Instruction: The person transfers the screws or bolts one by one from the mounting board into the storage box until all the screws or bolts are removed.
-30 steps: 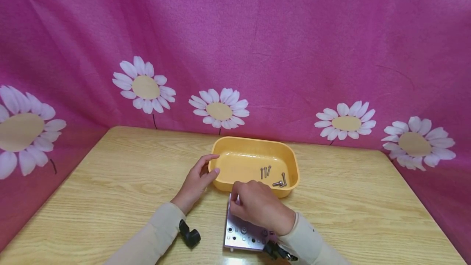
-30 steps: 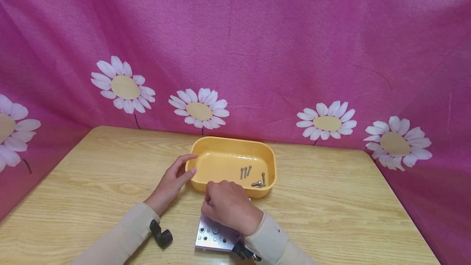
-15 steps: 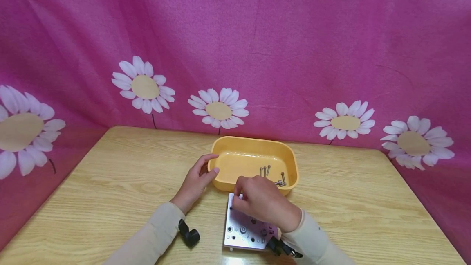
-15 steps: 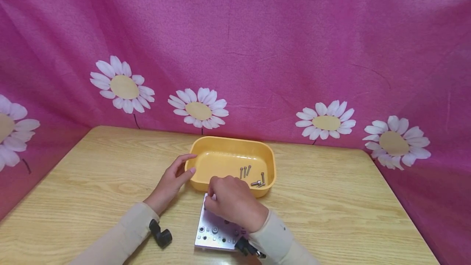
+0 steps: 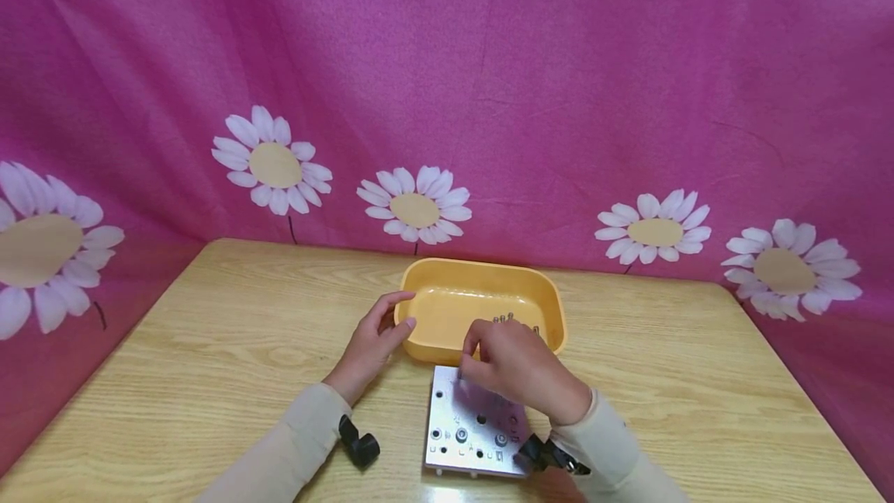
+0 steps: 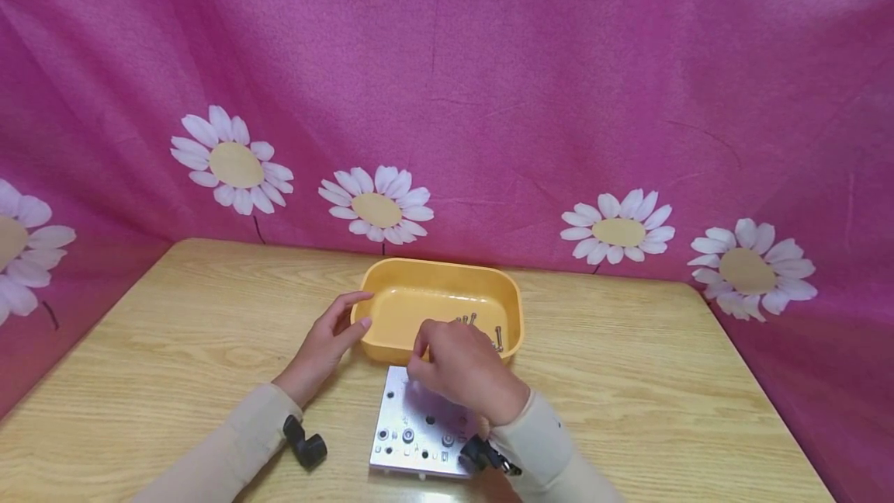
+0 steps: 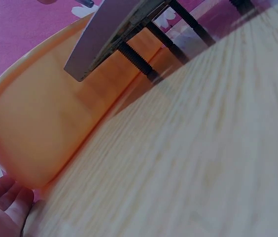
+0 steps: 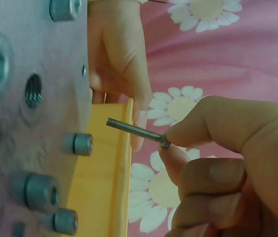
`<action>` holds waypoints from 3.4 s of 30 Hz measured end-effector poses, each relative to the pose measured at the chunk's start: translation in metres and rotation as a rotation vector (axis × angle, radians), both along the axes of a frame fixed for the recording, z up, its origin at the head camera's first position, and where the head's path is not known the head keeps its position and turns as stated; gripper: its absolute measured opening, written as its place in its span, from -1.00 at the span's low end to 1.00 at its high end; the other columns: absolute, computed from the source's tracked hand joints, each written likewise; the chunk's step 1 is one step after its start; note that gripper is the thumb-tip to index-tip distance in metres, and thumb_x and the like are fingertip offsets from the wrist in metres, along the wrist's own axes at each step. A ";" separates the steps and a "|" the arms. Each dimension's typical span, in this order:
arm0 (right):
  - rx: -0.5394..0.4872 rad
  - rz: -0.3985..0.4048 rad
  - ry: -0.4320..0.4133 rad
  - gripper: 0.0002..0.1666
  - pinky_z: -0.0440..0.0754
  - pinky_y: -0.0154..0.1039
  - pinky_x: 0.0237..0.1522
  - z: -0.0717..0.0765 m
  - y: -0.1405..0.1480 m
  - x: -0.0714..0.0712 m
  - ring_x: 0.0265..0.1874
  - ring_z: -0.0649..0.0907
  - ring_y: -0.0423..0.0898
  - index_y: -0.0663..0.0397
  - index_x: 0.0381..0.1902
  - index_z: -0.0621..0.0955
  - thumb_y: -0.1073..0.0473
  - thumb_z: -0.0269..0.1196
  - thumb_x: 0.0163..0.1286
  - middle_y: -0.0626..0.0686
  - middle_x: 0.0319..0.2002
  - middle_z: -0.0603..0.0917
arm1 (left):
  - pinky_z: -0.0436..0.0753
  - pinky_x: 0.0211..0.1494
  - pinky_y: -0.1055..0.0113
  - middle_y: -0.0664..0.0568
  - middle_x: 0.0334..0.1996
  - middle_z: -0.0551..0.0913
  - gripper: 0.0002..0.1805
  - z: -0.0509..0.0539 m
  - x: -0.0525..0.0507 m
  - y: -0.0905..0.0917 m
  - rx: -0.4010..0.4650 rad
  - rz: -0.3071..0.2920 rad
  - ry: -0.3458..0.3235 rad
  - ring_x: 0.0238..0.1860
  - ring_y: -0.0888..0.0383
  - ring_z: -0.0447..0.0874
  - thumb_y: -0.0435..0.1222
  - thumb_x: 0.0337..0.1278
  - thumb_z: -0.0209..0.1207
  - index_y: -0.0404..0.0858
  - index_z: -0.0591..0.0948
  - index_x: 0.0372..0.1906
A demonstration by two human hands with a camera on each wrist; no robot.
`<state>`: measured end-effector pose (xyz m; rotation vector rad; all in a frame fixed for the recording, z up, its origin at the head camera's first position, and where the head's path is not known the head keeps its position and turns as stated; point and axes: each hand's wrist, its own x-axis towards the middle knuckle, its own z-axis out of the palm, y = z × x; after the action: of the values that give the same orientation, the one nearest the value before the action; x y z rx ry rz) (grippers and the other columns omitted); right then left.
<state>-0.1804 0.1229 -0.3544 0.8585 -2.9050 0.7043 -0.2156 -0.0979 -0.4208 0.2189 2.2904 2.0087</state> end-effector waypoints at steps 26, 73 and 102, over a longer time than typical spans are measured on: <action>-0.139 -0.208 0.001 -0.95 0.25 -0.36 -0.74 -0.005 0.037 -0.034 -0.76 0.41 -0.21 0.04 -0.48 0.57 0.23 0.24 0.17 -0.09 -0.73 0.43 | 0.19 0.46 0.19 0.03 0.40 0.26 -0.52 0.001 0.001 0.000 0.001 0.002 -0.004 0.43 0.06 0.16 -0.18 0.32 0.15 -0.07 0.40 0.30; -0.061 -0.280 -0.006 -0.91 0.33 -0.31 -0.64 -0.047 0.039 -0.060 -0.68 0.39 -0.18 -0.02 -0.50 0.56 0.16 0.27 0.15 -0.11 -0.69 0.42 | 0.20 0.46 0.14 0.19 0.34 0.31 -0.57 -0.031 -0.019 -0.003 -0.024 0.053 0.025 0.41 0.11 0.19 -0.09 0.27 0.19 0.15 0.45 0.22; -0.280 -0.265 -0.078 -0.86 0.31 -0.33 -0.71 -0.035 0.051 -0.058 -0.75 0.42 -0.17 0.09 -0.23 0.56 0.19 0.22 0.27 -0.06 -0.72 0.41 | 0.15 0.48 0.16 0.06 0.39 0.26 -0.54 -0.005 -0.006 0.002 -0.038 0.027 0.007 0.46 0.06 0.09 -0.18 0.32 0.14 -0.03 0.41 0.29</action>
<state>-0.2384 0.1735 -0.3893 0.4171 -2.8107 1.1001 -0.2216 -0.0955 -0.4254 0.1928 2.3463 1.9775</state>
